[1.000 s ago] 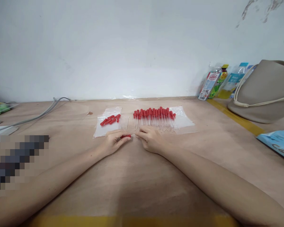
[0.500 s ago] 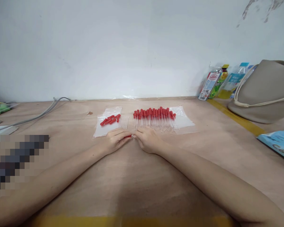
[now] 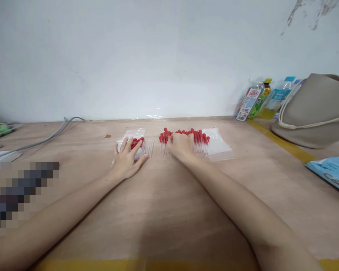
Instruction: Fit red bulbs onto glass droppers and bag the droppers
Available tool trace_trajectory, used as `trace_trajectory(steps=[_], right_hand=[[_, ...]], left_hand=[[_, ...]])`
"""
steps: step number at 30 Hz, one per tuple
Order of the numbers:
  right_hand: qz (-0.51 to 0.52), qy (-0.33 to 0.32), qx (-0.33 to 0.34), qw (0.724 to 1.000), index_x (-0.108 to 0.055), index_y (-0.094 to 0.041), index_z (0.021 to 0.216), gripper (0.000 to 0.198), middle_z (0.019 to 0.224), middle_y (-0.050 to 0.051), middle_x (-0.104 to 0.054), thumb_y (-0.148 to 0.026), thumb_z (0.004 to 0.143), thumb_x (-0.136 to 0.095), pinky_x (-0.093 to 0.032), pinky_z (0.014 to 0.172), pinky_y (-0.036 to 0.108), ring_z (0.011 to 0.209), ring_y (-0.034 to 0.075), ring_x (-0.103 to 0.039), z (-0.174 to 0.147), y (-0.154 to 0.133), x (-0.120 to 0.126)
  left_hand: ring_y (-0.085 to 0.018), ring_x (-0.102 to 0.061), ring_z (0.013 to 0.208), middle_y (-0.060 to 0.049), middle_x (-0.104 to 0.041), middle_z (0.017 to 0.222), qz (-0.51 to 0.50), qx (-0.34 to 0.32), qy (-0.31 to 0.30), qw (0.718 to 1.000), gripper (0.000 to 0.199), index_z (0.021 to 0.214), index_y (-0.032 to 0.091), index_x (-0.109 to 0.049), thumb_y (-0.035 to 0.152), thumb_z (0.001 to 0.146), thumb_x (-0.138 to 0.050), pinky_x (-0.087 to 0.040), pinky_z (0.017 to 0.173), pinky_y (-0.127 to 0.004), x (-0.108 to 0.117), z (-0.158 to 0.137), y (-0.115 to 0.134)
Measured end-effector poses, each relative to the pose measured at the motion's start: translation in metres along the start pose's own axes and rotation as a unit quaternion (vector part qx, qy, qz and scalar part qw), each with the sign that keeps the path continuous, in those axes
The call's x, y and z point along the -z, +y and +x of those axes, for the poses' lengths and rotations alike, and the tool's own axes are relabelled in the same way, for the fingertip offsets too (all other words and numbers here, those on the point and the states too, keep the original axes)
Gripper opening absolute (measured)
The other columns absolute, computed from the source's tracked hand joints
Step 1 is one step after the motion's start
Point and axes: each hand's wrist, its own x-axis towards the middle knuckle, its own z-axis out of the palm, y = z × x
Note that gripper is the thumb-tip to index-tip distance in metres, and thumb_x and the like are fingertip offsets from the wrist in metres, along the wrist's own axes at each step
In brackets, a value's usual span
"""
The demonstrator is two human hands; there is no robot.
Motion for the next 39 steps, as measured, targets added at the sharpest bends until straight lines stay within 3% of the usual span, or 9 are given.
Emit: trace_trajectory(steps=[6, 12, 15, 18, 22, 27, 33, 39], right_hand=[[-0.042, -0.003, -0.066, 0.997, -0.061, -0.015, 0.075, 0.019, 0.071, 0.008, -0.065, -0.024, 0.076, -0.044, -0.023, 0.079, 0.041, 0.071, 0.022, -0.058, 0.021, -0.020, -0.021], [-0.055, -0.004, -0.058, 0.997, -0.058, -0.014, 0.086, 0.026, 0.075, 0.008, -0.065, -0.034, 0.078, -0.044, -0.023, 0.078, 0.041, 0.072, 0.022, -0.058, 0.018, -0.023, -0.028], [-0.049, 0.010, -0.022, 0.999, -0.059, -0.017, 0.086, 0.026, 0.081, 0.008, -0.065, -0.035, 0.080, -0.041, -0.022, 0.079, 0.041, 0.079, 0.022, -0.057, 0.015, -0.028, -0.029], [-0.052, -0.013, 0.019, 0.998, -0.062, -0.017, 0.079, 0.025, 0.085, 0.008, -0.065, -0.033, 0.079, -0.043, -0.022, 0.080, 0.041, 0.083, 0.023, -0.055, 0.012, -0.039, -0.033], [-0.067, -0.071, 0.001, 0.995, -0.065, -0.014, 0.078, 0.029, 0.083, 0.012, -0.065, -0.036, 0.076, -0.046, -0.024, 0.080, 0.042, 0.082, 0.024, -0.056, 0.013, -0.054, -0.038], [-0.062, -0.119, -0.035, 0.990, -0.066, -0.014, 0.085, 0.030, 0.084, 0.014, -0.066, -0.035, 0.075, -0.047, -0.024, 0.082, 0.043, 0.082, 0.025, -0.058, 0.018, -0.062, -0.038], [-0.048, -0.155, -0.056, 0.985, -0.067, -0.016, 0.082, 0.028, 0.085, 0.013, -0.067, -0.034, 0.075, -0.047, -0.024, 0.083, 0.043, 0.080, 0.023, -0.059, 0.021, -0.065, -0.037], [-0.047, -0.124, -0.035, 0.991, -0.064, -0.014, 0.077, 0.028, 0.084, 0.013, -0.066, -0.032, 0.078, -0.043, -0.025, 0.080, 0.042, 0.081, 0.024, -0.057, 0.014, -0.064, -0.038]], left_hand=[[-0.034, -0.022, 0.130, -0.016, -0.034, 0.138, 0.011, 0.033, -0.070, 0.997, 0.055, 0.126, 0.022, -0.047, 0.053, 0.081, -0.042, -0.012, 0.100, -0.061, -0.001, 0.000, -0.001], [-0.030, -0.023, 0.130, -0.014, -0.034, 0.138, 0.008, 0.052, -0.131, 0.990, 0.054, 0.126, 0.023, -0.047, 0.055, 0.084, -0.035, -0.012, 0.102, -0.057, 0.001, 0.001, 0.002], [-0.030, -0.027, 0.128, -0.013, -0.037, 0.136, -0.004, 0.049, -0.116, 0.992, 0.051, 0.123, 0.023, -0.049, 0.053, 0.084, -0.036, -0.013, 0.102, -0.055, 0.002, 0.002, 0.002], [-0.027, -0.038, 0.120, -0.010, -0.048, 0.127, -0.023, 0.057, -0.055, 0.997, 0.041, 0.114, 0.024, -0.056, 0.046, 0.087, -0.034, -0.020, 0.099, -0.051, 0.005, 0.007, -0.003], [-0.026, -0.047, 0.104, -0.008, -0.057, 0.108, -0.017, 0.104, -0.002, 0.994, 0.030, 0.098, 0.023, -0.063, 0.039, 0.086, -0.039, -0.030, 0.089, -0.045, 0.007, 0.017, -0.020], [-0.027, -0.047, 0.100, -0.007, -0.057, 0.100, -0.006, 0.109, -0.015, 0.994, 0.022, 0.090, 0.022, -0.063, 0.035, 0.076, -0.053, -0.035, 0.082, -0.041, 0.001, 0.019, -0.036], [-0.028, -0.048, 0.097, -0.007, -0.057, 0.096, 0.005, 0.101, -0.022, 0.995, 0.017, 0.082, 0.020, -0.064, 0.032, 0.074, -0.054, -0.034, 0.079, -0.041, -0.003, 0.020, -0.035], [-0.027, -0.049, 0.096, -0.007, -0.062, 0.092, 0.008, 0.082, -0.023, 0.996, 0.013, 0.079, 0.019, -0.062, 0.025, 0.076, -0.051, -0.034, 0.077, -0.040, -0.003, 0.021, -0.032]])
